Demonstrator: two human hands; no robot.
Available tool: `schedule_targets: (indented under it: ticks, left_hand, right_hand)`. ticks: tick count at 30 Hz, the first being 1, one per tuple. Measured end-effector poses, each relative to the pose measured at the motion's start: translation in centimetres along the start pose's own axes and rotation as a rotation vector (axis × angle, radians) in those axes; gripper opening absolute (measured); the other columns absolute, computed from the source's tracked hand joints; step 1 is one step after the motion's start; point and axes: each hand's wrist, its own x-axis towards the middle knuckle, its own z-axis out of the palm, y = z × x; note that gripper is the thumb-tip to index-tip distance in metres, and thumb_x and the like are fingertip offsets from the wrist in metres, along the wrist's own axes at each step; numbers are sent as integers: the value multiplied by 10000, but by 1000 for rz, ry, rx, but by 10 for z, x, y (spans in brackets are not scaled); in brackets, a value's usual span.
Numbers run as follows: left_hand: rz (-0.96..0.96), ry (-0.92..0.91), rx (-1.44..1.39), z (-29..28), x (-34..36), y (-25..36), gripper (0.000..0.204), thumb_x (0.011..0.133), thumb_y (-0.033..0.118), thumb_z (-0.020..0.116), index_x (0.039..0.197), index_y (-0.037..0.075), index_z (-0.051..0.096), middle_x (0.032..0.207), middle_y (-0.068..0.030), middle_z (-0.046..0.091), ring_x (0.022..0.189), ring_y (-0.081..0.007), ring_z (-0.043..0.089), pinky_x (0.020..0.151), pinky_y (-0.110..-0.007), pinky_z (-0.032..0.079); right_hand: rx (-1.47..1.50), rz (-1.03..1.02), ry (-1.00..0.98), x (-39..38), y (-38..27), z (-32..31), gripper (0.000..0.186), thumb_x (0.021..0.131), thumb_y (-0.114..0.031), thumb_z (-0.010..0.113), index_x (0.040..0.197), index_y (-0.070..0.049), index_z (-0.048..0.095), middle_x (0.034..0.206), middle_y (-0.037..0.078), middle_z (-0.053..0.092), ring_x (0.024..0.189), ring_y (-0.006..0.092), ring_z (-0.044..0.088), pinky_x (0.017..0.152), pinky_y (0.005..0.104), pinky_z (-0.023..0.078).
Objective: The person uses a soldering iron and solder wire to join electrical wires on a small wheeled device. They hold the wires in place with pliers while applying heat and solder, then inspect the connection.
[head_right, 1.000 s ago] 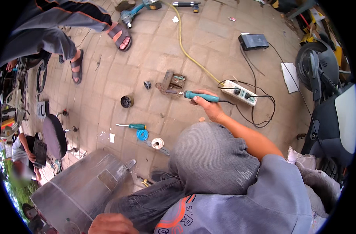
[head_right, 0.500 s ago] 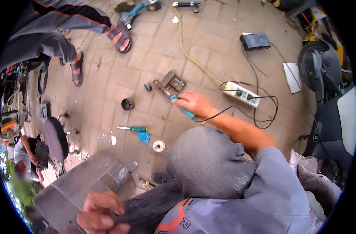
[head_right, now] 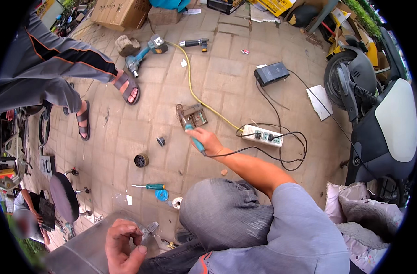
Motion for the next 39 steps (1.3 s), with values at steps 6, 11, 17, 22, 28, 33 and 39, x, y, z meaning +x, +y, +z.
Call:
schedule_targets:
  ticks: [6, 11, 17, 22, 28, 33, 39]
  left_hand:
    - [-71, -85, 33, -12, -5, -5, 466, 793, -5, 639, 1240, 15, 512, 1107, -99, 488, 812, -140, 476, 698, -272, 406]
    - [-113, -38, 6, -12, -8, -6, 477, 803, 3, 636, 1261, 14, 502, 1149, -99, 481, 867, -150, 497, 733, -274, 413]
    - [-129, -23, -26, -14, -5, -9, 469, 820, 21, 646, 1265, 11, 498, 1189, -93, 483, 914, -149, 506, 775, -278, 420]
    - [-154, -55, 13, -17, 0, -11, 473, 829, 47, 669, 1267, 13, 496, 1197, -83, 495, 944, -144, 508, 791, -273, 417]
    - [-188, -59, 19, -14, 9, -11, 474, 838, 44, 665, 1277, 14, 488, 1164, -82, 510, 958, -144, 506, 820, -277, 422]
    - [-228, -27, 8, -14, 9, -11, 480, 839, 40, 661, 1285, 17, 484, 1155, -77, 515, 960, -145, 506, 832, -281, 424]
    - [-222, -38, 3, -15, 17, -13, 497, 833, 47, 663, 1294, 13, 481, 1158, -81, 519, 956, -146, 506, 833, -281, 423]
  right_hand:
    - [-125, -78, -27, -7, 20, -10, 482, 808, 4, 649, 1263, -135, 572, 1034, 141, 627, 876, 315, 637, 721, 376, 540]
    - [-130, -36, 165, 3, 22, -27, 503, 787, 20, 681, 1259, -123, 580, 1053, 139, 630, 874, 310, 643, 727, 369, 543]
    - [-245, -21, 289, 25, 50, -71, 486, 805, 17, 676, 1261, -125, 587, 1050, 143, 633, 863, 318, 646, 717, 366, 539]
    - [-320, 53, 285, 40, 86, -98, 394, 860, -76, 661, 1243, -142, 593, 1011, 158, 630, 854, 349, 644, 698, 390, 533]
    - [-366, 179, 368, 91, 130, -108, 336, 871, -130, 644, 1204, -123, 599, 994, 185, 627, 908, 400, 623, 743, 455, 508]
    - [-434, 425, 299, 148, 162, -129, 370, 858, -159, 659, 1213, -68, 607, 1106, 207, 641, 1041, 405, 600, 884, 441, 484]
    - [-463, 585, 373, 153, 212, -161, 388, 838, -188, 663, 1199, -59, 602, 1091, 213, 652, 1033, 387, 618, 867, 440, 489]
